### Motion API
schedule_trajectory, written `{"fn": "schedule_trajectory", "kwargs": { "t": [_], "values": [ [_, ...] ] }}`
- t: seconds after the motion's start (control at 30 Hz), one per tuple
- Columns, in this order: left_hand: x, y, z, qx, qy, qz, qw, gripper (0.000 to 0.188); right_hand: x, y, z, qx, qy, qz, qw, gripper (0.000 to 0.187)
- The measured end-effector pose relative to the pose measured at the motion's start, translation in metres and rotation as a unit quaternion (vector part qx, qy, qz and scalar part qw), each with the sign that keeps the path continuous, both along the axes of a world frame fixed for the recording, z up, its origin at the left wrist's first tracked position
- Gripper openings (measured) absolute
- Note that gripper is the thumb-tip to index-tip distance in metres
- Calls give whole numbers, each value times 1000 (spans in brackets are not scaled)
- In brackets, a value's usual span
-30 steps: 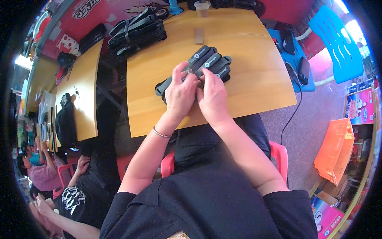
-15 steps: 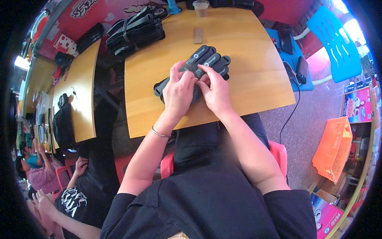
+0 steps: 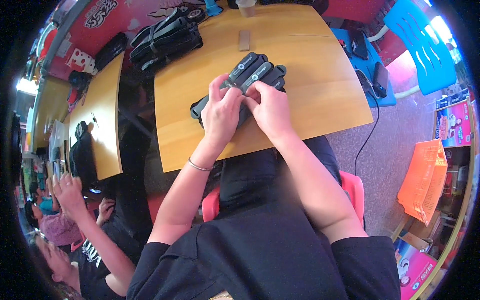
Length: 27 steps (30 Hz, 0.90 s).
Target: Inspecting and organizing tactical mechanical tourniquets on a wooden table.
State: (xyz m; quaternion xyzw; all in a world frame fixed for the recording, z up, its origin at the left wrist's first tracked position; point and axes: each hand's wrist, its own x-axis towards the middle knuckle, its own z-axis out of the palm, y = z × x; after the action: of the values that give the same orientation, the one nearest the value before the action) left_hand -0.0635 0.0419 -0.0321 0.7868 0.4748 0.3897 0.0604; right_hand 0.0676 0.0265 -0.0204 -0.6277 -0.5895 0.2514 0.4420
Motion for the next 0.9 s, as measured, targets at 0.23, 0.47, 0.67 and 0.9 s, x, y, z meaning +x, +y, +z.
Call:
{"fn": "schedule_trajectory", "kwargs": {
  "t": [0.23, 0.47, 0.67, 0.9],
  "values": [
    [0, 1, -2, -3, -7, 2, 1000, 6, 6, 3, -11, -23, 37, 30, 999, 14],
    [-2, 4, 0, -1, -31, -9, 999, 5, 15, 0, -11, -38, 40, 76, 996, 10],
    [-5, 5, 0, -16, -47, -25, 998, 6, 22, -20, -22, 9, 74, 100, 992, 15],
    [-4, 5, -3, -6, -49, -6, 999, 6, 33, -15, -21, 62, 50, 187, 979, 14]
  ]
}}
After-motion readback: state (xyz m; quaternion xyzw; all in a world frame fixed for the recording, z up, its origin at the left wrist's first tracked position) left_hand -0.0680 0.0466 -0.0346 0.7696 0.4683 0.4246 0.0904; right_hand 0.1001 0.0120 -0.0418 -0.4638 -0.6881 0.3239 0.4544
